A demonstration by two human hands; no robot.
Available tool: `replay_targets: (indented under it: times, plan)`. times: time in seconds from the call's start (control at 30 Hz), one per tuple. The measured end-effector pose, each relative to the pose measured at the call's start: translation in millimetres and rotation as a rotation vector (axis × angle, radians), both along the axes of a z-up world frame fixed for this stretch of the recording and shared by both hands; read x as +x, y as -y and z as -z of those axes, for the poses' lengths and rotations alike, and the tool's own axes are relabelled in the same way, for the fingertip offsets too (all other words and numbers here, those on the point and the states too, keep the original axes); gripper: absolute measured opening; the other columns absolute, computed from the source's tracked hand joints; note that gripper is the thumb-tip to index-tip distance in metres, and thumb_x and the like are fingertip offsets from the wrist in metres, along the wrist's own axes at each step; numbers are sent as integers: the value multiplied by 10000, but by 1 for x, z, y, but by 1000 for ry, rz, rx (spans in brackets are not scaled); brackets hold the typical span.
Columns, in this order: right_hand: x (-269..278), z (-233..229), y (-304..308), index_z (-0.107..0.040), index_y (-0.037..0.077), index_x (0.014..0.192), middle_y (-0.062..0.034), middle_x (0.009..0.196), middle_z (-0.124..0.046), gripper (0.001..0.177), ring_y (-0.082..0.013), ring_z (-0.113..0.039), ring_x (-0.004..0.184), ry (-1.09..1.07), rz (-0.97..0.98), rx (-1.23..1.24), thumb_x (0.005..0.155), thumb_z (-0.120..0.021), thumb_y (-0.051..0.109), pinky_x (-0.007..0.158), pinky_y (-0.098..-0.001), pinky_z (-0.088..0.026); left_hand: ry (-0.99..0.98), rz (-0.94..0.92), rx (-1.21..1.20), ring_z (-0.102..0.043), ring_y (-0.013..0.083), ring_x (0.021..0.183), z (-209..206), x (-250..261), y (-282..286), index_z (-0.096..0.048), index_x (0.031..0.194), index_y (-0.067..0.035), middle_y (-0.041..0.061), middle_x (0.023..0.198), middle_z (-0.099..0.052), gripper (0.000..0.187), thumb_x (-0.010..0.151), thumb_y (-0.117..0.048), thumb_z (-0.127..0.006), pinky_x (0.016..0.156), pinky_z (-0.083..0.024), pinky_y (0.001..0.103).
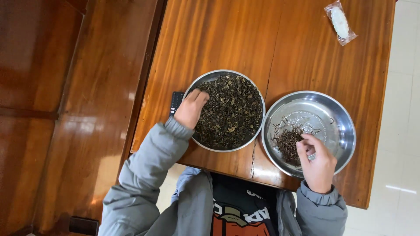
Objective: A person is manually sorting dried tea leaves, picking out stems and debris and placing them into a separate metal tray.
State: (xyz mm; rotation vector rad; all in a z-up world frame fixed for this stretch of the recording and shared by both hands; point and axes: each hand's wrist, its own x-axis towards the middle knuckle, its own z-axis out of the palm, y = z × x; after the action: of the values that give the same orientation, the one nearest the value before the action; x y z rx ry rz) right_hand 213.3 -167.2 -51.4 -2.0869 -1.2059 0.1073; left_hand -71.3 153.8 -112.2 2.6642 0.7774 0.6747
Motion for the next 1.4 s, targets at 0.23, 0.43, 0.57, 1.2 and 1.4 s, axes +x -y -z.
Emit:
replay_targets:
  times: [0.23,0.43,0.57,1.2,1.4]
  plan:
    - [-5,23,-1,-762,98,1123,-98,874,-758,149,-249,-664,663,-3,-44,25,1004,-761,186,690,-372,-561,-225,-22,11,-681,308,986,28,51,-23,-573,969,-89,63,974,-527,227,924,-156,-786,759,-652,380]
    - [-8,1,-9,-771,181,1056,-54,826,-768,143,-236,-719,688,45,9,15,928,-776,244,655,-351,-594,-762,117,307,-518,263,1342,67,69,-50,-668,1195,-78,99,1295,-631,271,1090,-305,-564,1174,-441,340]
    - [-1,12,-7,-724,97,1132,-36,952,-784,280,-107,-727,703,73,-125,-39,975,-636,312,629,-225,-607,-314,56,28,-560,397,938,76,72,-46,-588,841,-22,196,994,-553,122,859,43,-690,723,-522,529]
    - [-9,0,-5,-717,119,1119,-10,908,-759,233,-113,-722,775,8,-152,-25,955,-673,277,715,-248,-627,-541,24,78,-636,334,992,81,77,-45,-646,987,14,156,1062,-601,372,681,217,-706,734,-639,443]
    - [-8,6,-6,-711,107,1134,-25,912,-759,241,-116,-728,773,-1,-175,-19,957,-672,266,706,-241,-633,-509,-35,125,-617,317,1010,96,72,-48,-600,1075,-21,143,1079,-593,454,767,-211,-875,745,-609,452]
